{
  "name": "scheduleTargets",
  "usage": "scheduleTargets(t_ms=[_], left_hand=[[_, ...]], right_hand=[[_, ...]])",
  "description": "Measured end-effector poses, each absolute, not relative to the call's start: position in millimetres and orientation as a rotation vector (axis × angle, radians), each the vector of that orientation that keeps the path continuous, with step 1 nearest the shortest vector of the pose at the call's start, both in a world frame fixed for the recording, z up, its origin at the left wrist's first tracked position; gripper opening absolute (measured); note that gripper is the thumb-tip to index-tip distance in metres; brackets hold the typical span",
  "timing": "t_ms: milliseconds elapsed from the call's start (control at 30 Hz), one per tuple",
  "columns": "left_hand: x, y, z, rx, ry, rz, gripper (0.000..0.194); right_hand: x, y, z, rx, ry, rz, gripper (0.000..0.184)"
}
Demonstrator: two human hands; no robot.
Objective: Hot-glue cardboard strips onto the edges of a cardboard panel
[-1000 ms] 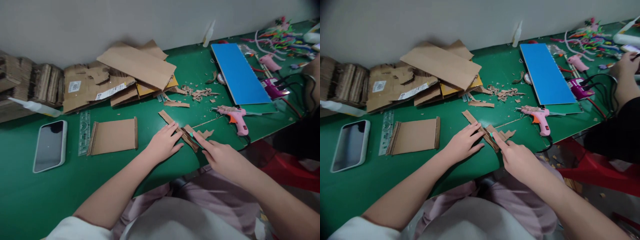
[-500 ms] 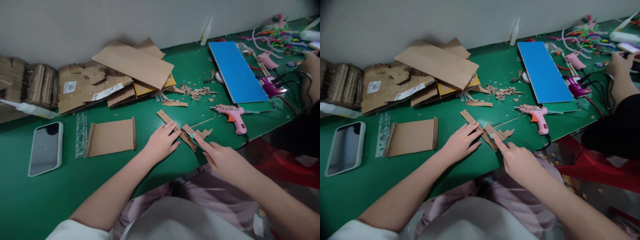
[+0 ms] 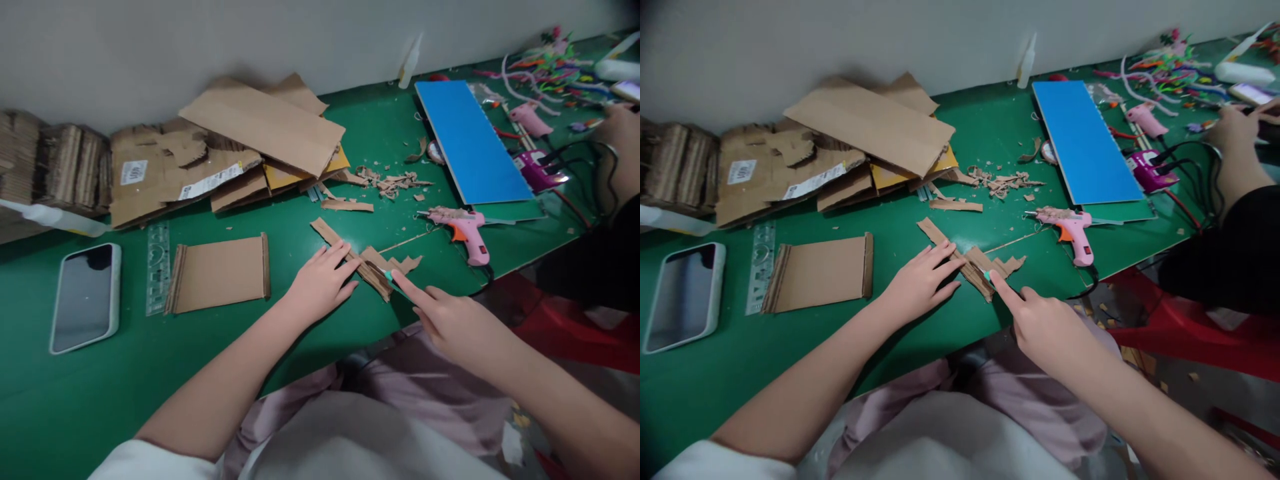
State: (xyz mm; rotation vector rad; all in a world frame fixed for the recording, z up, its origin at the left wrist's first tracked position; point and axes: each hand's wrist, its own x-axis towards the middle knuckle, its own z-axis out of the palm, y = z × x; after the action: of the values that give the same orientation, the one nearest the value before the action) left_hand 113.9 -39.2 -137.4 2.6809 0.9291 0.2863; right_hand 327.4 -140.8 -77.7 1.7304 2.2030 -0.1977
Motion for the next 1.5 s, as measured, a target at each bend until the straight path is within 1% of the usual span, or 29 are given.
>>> scheduleTargets(t_ms=[167,433,700,867,1000,1233,1500], left_hand=[[114,-39,-137,2.703,0.934,0.278,0.037],[115,-40,-136,2.706,0.936,0.255,0.038],[113,-40,-137,2.699,0.911,0.251,0.048],[112,-40,-137,2.697,0.902,0.246,0.047],[113,-40,-136,2.69,0.904,0.272,0.045],[113,-41,-137,2.691,0.912,0.295,0.045],[114,-41,-136,2.683,0.909,0.304,0.043]], right_hand=[[332,-144,-80,1.728,2.222,-0.202,0.067],[334,-152,-76,1.712,2.196,-0.174,0.072],[340,-157,-76,1.73,2.243,-0.208,0.071],[344,-152,-65,1.814,2.33,-0.342,0.064],[338,-142,-63,1.904,2.339,-0.349,0.062],[328,-129,-78,1.821,2.274,-0.338,0.067],[322,-122,-78,1.772,2.198,-0.376,0.064]])
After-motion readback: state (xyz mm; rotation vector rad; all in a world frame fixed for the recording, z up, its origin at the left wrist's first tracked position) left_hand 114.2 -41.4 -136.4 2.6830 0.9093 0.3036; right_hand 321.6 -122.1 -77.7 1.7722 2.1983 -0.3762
